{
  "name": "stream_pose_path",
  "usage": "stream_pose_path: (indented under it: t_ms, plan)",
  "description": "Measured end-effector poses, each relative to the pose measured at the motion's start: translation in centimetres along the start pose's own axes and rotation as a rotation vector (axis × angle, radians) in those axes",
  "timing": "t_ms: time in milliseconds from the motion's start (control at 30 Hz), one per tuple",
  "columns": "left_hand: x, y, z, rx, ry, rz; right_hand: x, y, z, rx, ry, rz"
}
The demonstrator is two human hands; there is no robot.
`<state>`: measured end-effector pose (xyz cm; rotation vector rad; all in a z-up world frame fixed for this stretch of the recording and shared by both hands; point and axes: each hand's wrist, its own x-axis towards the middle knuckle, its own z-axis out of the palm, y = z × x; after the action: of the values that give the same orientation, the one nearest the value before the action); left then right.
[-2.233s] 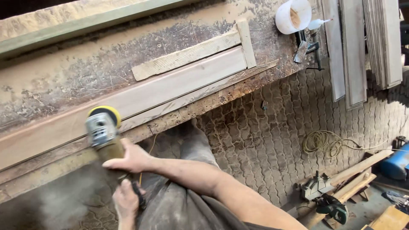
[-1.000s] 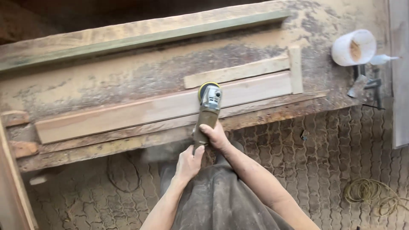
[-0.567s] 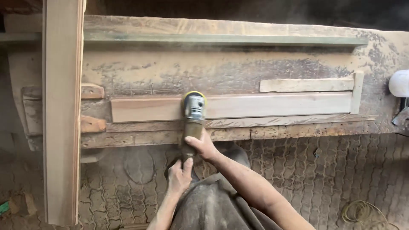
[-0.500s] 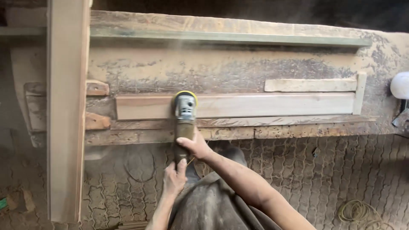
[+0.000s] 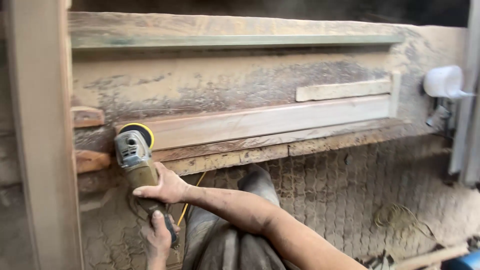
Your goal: Sanding a wooden board using an angle grinder and filling cracks with glue.
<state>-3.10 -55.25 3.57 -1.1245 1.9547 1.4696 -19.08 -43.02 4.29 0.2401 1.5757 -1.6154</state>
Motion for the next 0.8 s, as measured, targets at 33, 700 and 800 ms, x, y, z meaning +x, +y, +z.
stream_pose_path:
  t_ms: [33,700,800]
  plan:
    - [0.0,-0.3,1.0,0.097,-0.043,-0.012,-0.9,0.1,-1.4,0.032,-0.022,0.032]
    - [-2.4,-1.0,7.1,0.156,-0.064,-0.017,-4.7,2.6,-7.6,0.005,0.011,-0.016]
    - [-5.0,-0.3,13.1,0.121,-0.106,0.038,-8.1,6.0,-12.9,0.185,0.079,-0.217]
